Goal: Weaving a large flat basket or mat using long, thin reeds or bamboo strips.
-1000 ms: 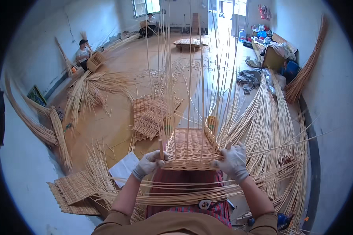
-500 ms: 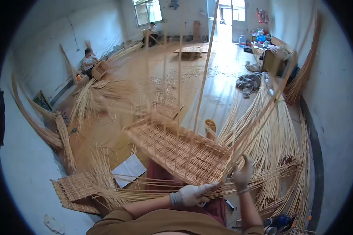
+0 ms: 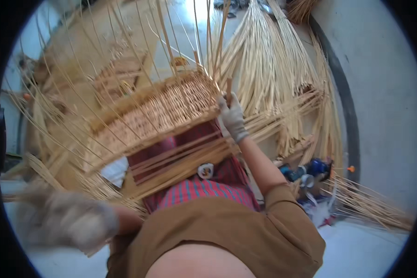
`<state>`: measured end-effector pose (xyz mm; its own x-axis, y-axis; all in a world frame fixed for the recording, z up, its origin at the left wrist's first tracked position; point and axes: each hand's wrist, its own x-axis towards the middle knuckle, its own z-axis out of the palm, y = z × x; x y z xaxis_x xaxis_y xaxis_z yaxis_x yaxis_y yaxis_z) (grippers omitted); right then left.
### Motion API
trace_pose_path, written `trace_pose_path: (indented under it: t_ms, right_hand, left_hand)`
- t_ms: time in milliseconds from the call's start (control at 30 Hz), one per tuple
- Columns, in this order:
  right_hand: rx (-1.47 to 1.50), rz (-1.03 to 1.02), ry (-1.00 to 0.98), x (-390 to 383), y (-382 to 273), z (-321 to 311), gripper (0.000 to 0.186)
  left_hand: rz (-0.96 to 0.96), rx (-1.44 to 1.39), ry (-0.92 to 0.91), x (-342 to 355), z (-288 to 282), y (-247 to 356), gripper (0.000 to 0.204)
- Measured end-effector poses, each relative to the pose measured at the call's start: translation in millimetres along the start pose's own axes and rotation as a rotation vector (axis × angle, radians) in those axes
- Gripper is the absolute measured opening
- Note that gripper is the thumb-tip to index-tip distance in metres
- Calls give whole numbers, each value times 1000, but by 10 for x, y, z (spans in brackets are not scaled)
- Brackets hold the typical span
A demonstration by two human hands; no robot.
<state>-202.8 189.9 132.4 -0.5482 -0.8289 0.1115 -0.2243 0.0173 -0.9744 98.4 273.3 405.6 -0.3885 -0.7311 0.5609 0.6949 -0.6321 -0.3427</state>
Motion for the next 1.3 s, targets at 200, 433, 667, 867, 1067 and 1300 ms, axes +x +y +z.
trace_pose_path:
  t_ms: [200, 433, 667, 867, 1067, 1300]
  right_hand:
    - [-95, -19, 112, -101, 174, -8, 29]
    - [-322, 29, -79, 6, -400, 226, 51]
    - [-257, 132, -153, 234, -303, 352, 45]
    - [-93, 103, -164, 310, 158, 455, 38]
    - [-68, 146, -239, 506, 286, 390, 41]
    - [64, 170, -204, 686, 639, 338, 28]
  left_hand:
    - [378, -3208, 284, 416, -446, 404, 15]
    - [-96, -3742, -373, 119, -1124, 939, 24]
    - [182, -3403, 421, 810, -1640, 810, 23]
    - [215, -2812, 445, 1252, -2556, 2102, 28]
    - [369, -2354, -186, 1265, -1152, 3992, 30]
    - [521, -2261, -885, 603, -1436, 4377, 48]
